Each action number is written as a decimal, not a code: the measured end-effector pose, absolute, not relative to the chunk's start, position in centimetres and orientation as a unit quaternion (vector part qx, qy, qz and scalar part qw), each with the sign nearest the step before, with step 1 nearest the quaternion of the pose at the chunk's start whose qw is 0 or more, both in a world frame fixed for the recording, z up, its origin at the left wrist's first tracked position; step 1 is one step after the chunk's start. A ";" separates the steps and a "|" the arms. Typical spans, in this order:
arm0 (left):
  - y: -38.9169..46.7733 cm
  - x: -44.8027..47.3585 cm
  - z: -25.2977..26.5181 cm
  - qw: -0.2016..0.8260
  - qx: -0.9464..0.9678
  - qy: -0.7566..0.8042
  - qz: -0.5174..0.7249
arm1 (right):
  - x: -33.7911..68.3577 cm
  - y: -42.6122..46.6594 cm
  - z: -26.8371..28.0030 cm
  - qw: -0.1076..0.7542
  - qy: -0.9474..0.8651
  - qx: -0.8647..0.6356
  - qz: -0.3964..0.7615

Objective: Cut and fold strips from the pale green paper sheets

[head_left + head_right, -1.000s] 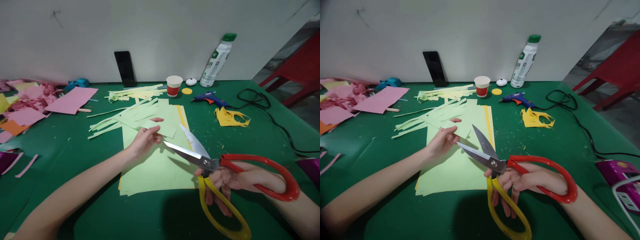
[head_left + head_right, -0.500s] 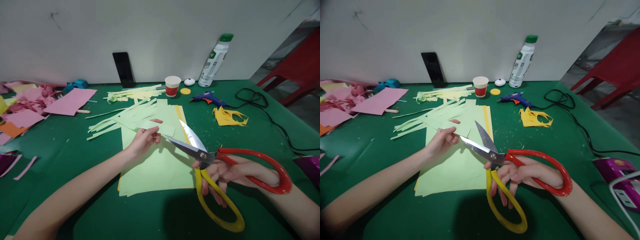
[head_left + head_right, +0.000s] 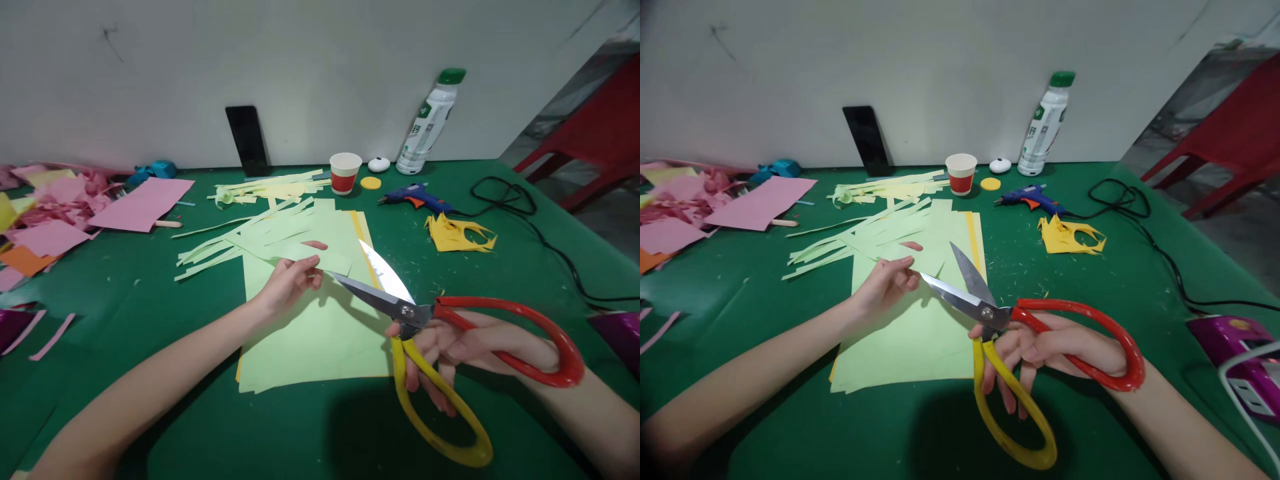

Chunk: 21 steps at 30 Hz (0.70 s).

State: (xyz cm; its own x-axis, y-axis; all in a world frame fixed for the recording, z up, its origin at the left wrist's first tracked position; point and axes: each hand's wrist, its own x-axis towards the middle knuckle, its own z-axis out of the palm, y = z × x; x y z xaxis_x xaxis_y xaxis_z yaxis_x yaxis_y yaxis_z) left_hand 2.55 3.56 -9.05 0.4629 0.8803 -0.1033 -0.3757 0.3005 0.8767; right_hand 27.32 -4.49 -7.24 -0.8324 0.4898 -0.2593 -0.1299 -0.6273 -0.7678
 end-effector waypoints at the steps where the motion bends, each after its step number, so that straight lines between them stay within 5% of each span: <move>1: 3.6 2.5 -9.0 0.747 0.415 0.305 0.421 | 27.4 -4.5 -7.5 0.181 -0.394 -0.216 0.875; 21: 3.7 2.4 -9.0 0.741 0.419 0.309 0.424 | 27.7 -4.5 -8.0 0.186 -0.386 -0.173 0.887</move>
